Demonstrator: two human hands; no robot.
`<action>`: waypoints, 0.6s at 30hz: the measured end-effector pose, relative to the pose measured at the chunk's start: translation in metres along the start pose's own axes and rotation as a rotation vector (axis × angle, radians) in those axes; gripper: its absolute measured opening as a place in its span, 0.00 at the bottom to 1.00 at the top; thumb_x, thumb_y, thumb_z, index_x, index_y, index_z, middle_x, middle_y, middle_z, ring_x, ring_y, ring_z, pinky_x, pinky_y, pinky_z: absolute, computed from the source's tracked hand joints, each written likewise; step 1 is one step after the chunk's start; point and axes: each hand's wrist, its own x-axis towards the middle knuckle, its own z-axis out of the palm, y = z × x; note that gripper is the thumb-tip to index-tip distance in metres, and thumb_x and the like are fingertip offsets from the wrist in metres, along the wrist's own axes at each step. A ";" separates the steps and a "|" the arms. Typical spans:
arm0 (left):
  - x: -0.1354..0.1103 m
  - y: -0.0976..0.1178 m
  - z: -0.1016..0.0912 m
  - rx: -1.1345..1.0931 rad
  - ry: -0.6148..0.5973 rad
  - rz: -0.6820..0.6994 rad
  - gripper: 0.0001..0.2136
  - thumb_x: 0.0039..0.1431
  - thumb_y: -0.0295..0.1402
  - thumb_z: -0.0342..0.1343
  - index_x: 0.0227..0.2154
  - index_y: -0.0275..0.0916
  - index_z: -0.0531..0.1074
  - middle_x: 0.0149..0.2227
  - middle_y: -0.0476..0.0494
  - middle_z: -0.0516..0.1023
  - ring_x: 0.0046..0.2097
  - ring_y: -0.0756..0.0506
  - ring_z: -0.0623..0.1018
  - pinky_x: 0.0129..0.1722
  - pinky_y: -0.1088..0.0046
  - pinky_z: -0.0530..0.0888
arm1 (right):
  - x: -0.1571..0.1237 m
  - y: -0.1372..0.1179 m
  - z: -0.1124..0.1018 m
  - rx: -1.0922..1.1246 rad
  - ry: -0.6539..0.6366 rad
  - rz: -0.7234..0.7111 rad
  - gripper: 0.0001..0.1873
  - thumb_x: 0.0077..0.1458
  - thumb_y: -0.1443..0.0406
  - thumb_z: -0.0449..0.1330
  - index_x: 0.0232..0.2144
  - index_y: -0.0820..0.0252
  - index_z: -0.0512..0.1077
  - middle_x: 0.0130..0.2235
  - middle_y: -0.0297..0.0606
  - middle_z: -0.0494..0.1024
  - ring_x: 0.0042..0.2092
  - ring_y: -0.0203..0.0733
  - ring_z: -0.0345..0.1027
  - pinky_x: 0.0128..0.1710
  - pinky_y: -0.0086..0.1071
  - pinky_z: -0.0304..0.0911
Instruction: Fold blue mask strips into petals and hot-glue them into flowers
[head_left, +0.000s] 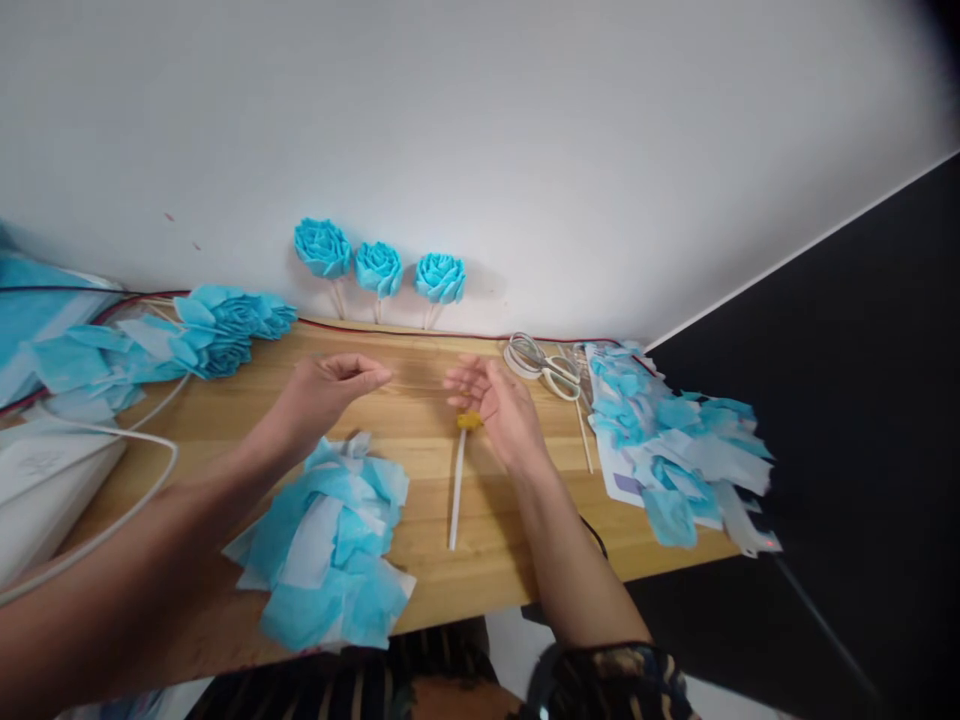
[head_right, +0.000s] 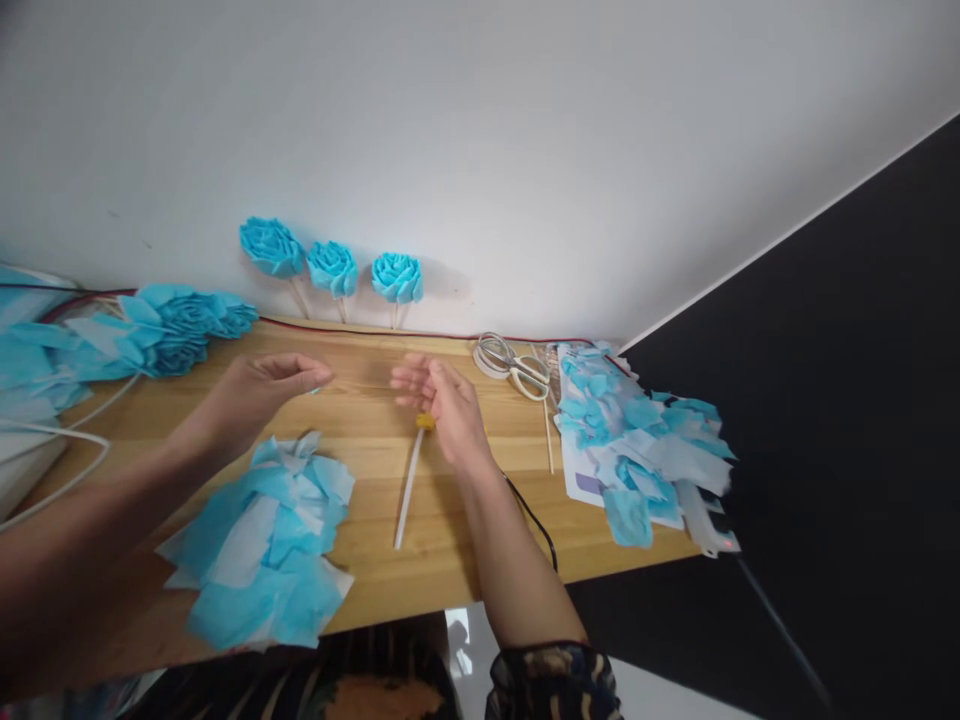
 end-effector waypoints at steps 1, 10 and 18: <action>0.000 0.001 -0.001 0.040 -0.004 0.028 0.11 0.47 0.43 0.65 0.24 0.40 0.79 0.29 0.47 0.81 0.35 0.44 0.78 0.37 0.69 0.73 | 0.001 -0.001 -0.002 0.008 0.034 -0.030 0.22 0.57 0.47 0.60 0.42 0.57 0.75 0.43 0.43 0.83 0.44 0.44 0.78 0.37 0.33 0.73; -0.004 0.033 0.020 0.313 -0.120 0.579 0.08 0.57 0.37 0.60 0.28 0.43 0.82 0.32 0.45 0.76 0.38 0.44 0.75 0.40 0.67 0.71 | -0.009 -0.001 0.024 -0.060 -0.298 -0.044 0.27 0.47 0.60 0.70 0.52 0.49 0.73 0.49 0.36 0.80 0.48 0.43 0.75 0.35 0.32 0.73; 0.004 0.033 0.005 0.247 -0.165 0.477 0.11 0.59 0.41 0.59 0.39 0.44 0.82 0.46 0.43 0.81 0.51 0.41 0.77 0.51 0.66 0.72 | -0.047 -0.054 -0.008 -0.410 0.089 -0.197 0.08 0.54 0.61 0.64 0.26 0.58 0.74 0.23 0.30 0.76 0.24 0.32 0.65 0.27 0.29 0.65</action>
